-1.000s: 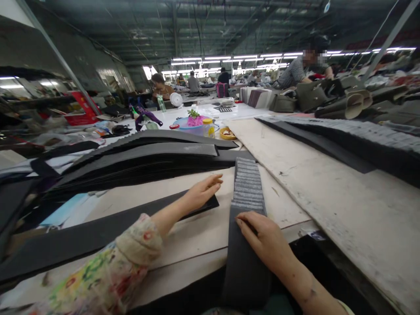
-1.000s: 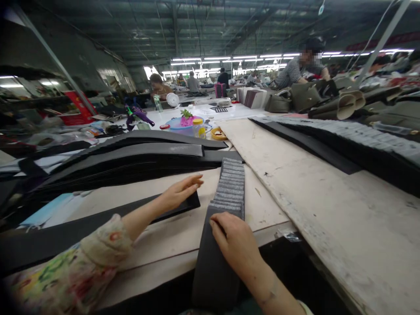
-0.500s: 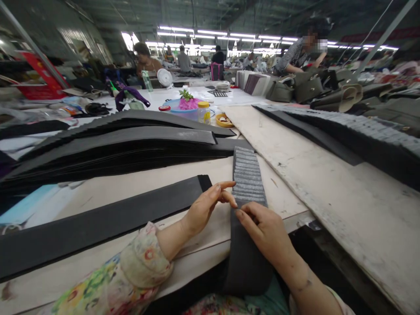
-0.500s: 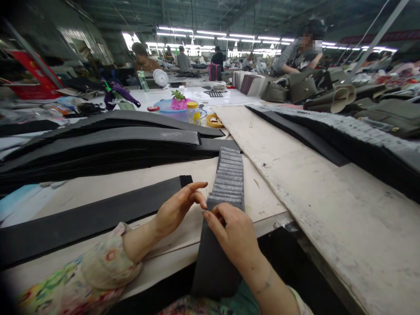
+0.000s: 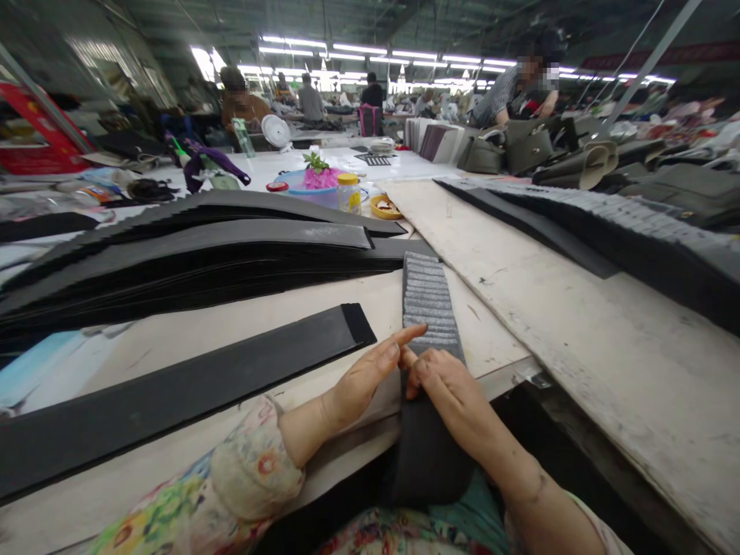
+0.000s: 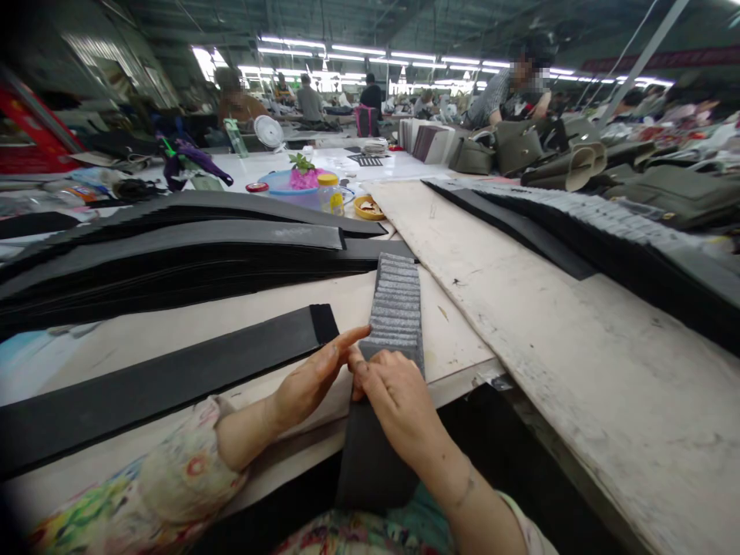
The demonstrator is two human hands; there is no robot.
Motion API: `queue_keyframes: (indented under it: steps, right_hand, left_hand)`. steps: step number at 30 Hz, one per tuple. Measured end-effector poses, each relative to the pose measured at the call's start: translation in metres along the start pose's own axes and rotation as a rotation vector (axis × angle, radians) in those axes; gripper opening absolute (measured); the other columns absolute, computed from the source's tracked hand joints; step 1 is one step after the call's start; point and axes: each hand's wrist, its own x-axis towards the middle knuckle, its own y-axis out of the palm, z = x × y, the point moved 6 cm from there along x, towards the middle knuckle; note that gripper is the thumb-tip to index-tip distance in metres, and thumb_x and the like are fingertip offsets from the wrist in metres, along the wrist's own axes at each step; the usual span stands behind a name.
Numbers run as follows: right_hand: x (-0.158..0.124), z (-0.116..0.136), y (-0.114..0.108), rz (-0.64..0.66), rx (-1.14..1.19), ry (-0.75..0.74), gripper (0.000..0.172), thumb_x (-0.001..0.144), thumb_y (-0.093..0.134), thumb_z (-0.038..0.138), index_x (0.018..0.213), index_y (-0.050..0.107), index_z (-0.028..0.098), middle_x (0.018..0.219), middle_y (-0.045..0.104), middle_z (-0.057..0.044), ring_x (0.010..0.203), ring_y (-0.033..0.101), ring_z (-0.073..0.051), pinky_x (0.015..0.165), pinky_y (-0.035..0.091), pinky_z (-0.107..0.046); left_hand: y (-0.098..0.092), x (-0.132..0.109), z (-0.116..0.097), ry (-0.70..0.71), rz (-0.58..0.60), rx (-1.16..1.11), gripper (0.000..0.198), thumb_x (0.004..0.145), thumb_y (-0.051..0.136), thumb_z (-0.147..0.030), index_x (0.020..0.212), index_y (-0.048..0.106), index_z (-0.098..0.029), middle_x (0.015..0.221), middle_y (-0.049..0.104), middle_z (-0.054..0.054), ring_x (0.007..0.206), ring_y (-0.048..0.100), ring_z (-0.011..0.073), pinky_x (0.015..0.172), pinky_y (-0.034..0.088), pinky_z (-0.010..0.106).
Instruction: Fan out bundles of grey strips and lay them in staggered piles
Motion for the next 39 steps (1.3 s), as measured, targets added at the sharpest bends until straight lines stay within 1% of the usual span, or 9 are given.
queue_keyframes:
  steps: [4, 8, 13, 20, 24, 27, 30, 35, 39]
  right_hand:
    - [0.001, -0.005, -0.002, 0.007, 0.064, -0.004, 0.040, 0.091, 0.033, 0.041, 0.067, 0.058, 0.021, 0.072, 0.054, 0.000, 0.075, 0.049, -0.014, 0.073, 0.035, -0.030]
    - [0.001, -0.004, -0.004, 0.041, 0.103, -0.021, 0.036, 0.091, 0.036, 0.038, 0.070, 0.060, 0.021, 0.076, 0.055, -0.001, 0.079, 0.050, -0.014, 0.075, 0.035, -0.029]
    - [0.002, -0.002, -0.006, 0.099, 0.115, -0.027, 0.032, 0.090, 0.039, 0.036, 0.073, 0.061, 0.021, 0.079, 0.054, -0.001, 0.082, 0.049, -0.014, 0.077, 0.036, -0.030]
    - [0.002, -0.002, -0.007, 0.151, 0.134, -0.054, 0.021, 0.087, 0.044, 0.032, 0.084, 0.062, 0.021, 0.088, 0.055, -0.003, 0.089, 0.050, -0.015, 0.082, 0.038, -0.030]
    - [0.002, 0.000, -0.007, 0.195, 0.140, -0.068, 0.019, 0.086, 0.047, 0.034, 0.088, 0.061, 0.022, 0.090, 0.055, -0.003, 0.091, 0.050, -0.015, 0.084, 0.038, -0.030]
    - [0.003, 0.001, -0.008, 0.208, 0.143, -0.056, 0.025, 0.087, 0.043, 0.037, 0.082, 0.061, 0.021, 0.087, 0.055, -0.003, 0.089, 0.050, -0.014, 0.081, 0.039, -0.029]
    - [0.003, 0.000, -0.007, 0.208, 0.118, -0.055, 0.025, 0.088, 0.042, 0.035, 0.080, 0.061, 0.021, 0.086, 0.056, -0.002, 0.088, 0.050, -0.014, 0.080, 0.038, -0.030]
    - [0.002, -0.001, -0.004, 0.166, 0.025, -0.057, 0.027, 0.090, 0.039, 0.030, 0.069, 0.054, 0.020, 0.076, 0.053, 0.000, 0.080, 0.049, -0.013, 0.076, 0.036, -0.030]
    - [0.001, -0.002, -0.002, 0.134, -0.020, -0.049, 0.031, 0.090, 0.038, 0.031, 0.063, 0.048, 0.020, 0.072, 0.050, 0.001, 0.075, 0.046, -0.013, 0.072, 0.035, -0.030]
  left_hand:
    - [-0.003, -0.001, 0.005, -0.010, -0.032, 0.048, 0.042, 0.091, 0.035, -0.039, 0.127, 0.045, -0.019, 0.075, 0.053, 0.002, 0.071, 0.050, 0.0129, 0.081, 0.037, 0.032]
    - [-0.007, 0.000, 0.010, -0.012, -0.034, 0.051, 0.042, 0.092, 0.031, -0.037, 0.128, 0.043, -0.020, 0.074, 0.053, 0.001, 0.072, 0.050, 0.0131, 0.083, 0.035, 0.032]
    - [-0.006, 0.002, 0.011, -0.046, -0.047, -0.008, 0.043, 0.093, 0.028, -0.036, 0.129, 0.041, -0.018, 0.072, 0.056, 0.001, 0.067, 0.049, 0.0129, 0.077, 0.036, 0.031]
    - [-0.005, 0.006, 0.004, -0.100, -0.062, -0.200, 0.044, 0.090, 0.033, -0.038, 0.128, 0.041, -0.017, 0.069, 0.056, 0.002, 0.064, 0.047, 0.0131, 0.064, 0.037, 0.027]
    - [-0.006, 0.006, 0.003, -0.111, -0.073, -0.200, 0.043, 0.090, 0.033, -0.037, 0.127, 0.042, -0.017, 0.069, 0.056, 0.002, 0.063, 0.047, 0.0128, 0.065, 0.036, 0.027]
    - [-0.006, 0.006, 0.004, -0.105, -0.065, -0.178, 0.043, 0.089, 0.035, -0.038, 0.126, 0.043, -0.017, 0.069, 0.056, 0.003, 0.065, 0.048, 0.0139, 0.065, 0.036, 0.028]
    - [-0.009, 0.008, 0.000, -0.087, -0.076, -0.107, 0.043, 0.089, 0.035, -0.039, 0.124, 0.045, -0.017, 0.070, 0.056, 0.003, 0.067, 0.048, 0.0143, 0.068, 0.036, 0.029]
    - [-0.025, 0.012, -0.025, 0.063, -0.222, 0.081, 0.038, 0.089, 0.037, -0.039, 0.117, 0.051, -0.017, 0.075, 0.056, 0.002, 0.072, 0.047, 0.0129, 0.072, 0.035, 0.027]
    - [-0.028, 0.010, -0.031, 0.109, -0.241, 0.380, 0.032, 0.088, 0.041, -0.036, 0.112, 0.054, -0.019, 0.082, 0.056, 0.003, 0.079, 0.049, 0.0143, 0.075, 0.037, 0.027]
